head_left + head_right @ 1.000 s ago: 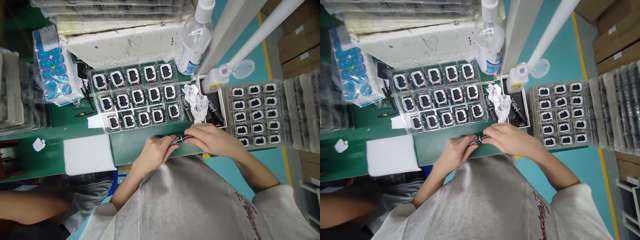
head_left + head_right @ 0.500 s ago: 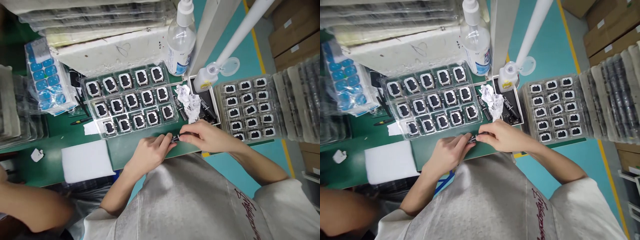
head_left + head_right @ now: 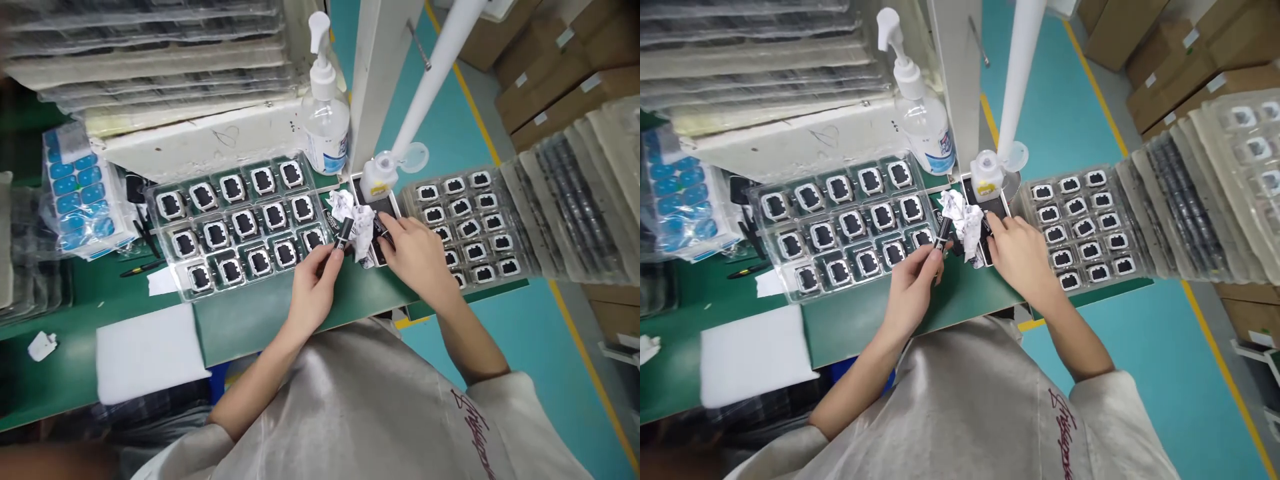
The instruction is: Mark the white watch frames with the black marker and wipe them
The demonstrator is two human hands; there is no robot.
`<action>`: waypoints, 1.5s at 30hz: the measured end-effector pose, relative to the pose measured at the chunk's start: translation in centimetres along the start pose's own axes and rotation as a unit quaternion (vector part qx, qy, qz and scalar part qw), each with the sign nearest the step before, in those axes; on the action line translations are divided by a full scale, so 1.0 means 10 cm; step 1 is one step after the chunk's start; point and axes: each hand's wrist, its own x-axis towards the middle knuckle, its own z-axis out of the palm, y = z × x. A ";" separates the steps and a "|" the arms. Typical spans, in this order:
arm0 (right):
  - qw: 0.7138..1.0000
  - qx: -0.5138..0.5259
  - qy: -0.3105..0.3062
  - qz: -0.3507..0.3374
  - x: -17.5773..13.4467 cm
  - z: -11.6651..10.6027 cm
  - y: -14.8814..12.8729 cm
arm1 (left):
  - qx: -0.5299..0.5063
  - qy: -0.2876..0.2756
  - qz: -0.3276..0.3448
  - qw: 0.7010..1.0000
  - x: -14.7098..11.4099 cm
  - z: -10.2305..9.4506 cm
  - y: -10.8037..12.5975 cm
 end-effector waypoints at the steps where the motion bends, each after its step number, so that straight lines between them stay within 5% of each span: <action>1: 0.999 0.027 0.012 0.016 -0.04 -0.02 0.00 | -0.047 -0.009 -0.018 0.999 0.07 0.07 0.01; 10: 0.943 0.276 0.087 0.166 -0.72 -0.25 0.17 | -0.152 0.004 -0.054 0.987 0.55 0.45 -0.09; 20: 0.853 0.451 0.187 0.183 -0.70 -0.16 -0.02 | -0.160 -0.093 -0.023 0.982 0.25 0.20 0.13; 24: 0.810 0.575 0.065 0.088 -0.62 0.00 -0.34 | -0.209 -0.069 0.012 0.975 0.09 0.11 0.06; 26: 0.767 0.637 -0.001 0.069 -0.58 0.07 -0.48 | -0.208 -0.038 0.035 0.977 0.05 0.05 -0.01; 32: 0.549 0.795 -0.255 0.028 -0.42 0.28 -0.68 | -0.220 -0.071 0.040 0.972 0.02 -0.12 -0.14; 35: 0.482 0.822 -0.304 0.010 -0.37 0.38 -0.81 | -0.226 -0.055 0.045 0.972 0.00 -0.12 -0.14; 38: 0.518 0.810 -0.274 0.005 -0.38 0.41 -0.96 | -0.248 0.008 0.068 0.966 -0.03 -0.07 -0.10; 42: 0.711 0.686 -0.154 -0.025 -0.46 0.34 -1.08 | -0.227 0.085 0.085 0.967 -0.11 0.01 -0.02; 45: 0.788 0.607 -0.089 -0.052 -0.50 0.32 -1.09 | -0.228 0.089 0.098 0.965 -0.15 0.05 0.04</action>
